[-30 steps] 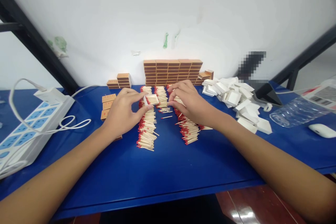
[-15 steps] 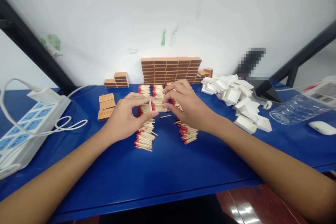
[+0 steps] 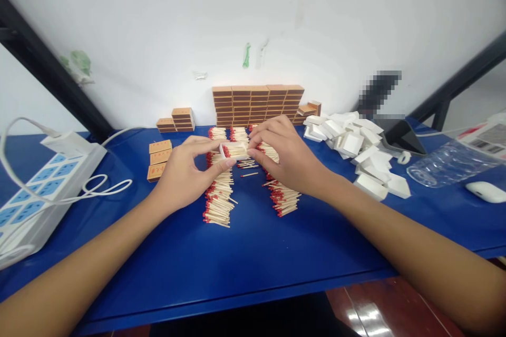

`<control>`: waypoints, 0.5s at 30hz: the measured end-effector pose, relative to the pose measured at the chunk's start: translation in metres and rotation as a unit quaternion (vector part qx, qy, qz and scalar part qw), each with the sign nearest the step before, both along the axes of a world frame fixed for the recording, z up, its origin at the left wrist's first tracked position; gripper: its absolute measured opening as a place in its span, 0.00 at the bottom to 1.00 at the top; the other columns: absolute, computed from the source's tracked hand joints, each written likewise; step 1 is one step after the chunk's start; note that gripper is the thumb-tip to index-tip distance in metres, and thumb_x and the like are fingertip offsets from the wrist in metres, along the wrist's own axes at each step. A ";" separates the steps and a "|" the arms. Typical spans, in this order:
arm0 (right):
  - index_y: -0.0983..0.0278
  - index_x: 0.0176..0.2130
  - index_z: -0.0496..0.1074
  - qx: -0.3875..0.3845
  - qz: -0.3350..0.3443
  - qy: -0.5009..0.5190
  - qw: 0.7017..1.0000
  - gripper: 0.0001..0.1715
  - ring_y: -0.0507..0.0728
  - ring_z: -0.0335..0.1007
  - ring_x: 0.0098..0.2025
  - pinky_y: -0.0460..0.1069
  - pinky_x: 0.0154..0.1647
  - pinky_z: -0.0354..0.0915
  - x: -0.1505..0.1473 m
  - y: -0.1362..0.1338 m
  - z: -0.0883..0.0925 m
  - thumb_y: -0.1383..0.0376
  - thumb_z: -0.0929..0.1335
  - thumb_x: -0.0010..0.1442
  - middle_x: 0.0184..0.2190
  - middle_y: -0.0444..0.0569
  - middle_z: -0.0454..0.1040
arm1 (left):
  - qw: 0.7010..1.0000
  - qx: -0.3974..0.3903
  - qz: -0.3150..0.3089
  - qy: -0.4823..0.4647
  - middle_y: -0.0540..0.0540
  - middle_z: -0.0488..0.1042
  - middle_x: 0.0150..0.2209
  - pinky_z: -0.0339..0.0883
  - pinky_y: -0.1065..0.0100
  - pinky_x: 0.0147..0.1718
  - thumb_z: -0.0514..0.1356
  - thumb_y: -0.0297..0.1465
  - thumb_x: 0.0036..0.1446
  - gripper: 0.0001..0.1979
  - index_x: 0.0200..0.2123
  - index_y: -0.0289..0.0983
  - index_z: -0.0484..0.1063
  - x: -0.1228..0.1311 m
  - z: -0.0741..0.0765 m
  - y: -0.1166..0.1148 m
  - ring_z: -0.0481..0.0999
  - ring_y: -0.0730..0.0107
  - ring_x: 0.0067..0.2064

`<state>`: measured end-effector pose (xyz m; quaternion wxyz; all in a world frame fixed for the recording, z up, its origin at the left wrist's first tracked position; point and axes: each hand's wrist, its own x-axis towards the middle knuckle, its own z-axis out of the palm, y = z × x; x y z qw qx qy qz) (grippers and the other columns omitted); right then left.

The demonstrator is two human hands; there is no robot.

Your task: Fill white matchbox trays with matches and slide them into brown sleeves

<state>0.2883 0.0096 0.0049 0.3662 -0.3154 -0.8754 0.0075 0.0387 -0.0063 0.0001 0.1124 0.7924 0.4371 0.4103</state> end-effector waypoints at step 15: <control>0.63 0.38 0.76 -0.082 0.015 -0.171 0.982 0.04 0.65 0.64 0.56 0.62 0.55 0.65 0.005 0.007 -0.021 0.67 0.72 0.69 0.49 0.57 0.74 | 0.999 0.038 0.026 -0.001 0.45 0.85 0.50 0.75 0.55 0.53 0.68 0.48 0.64 0.17 0.48 0.43 0.85 -0.002 0.003 0.003 0.82 0.54 0.52</control>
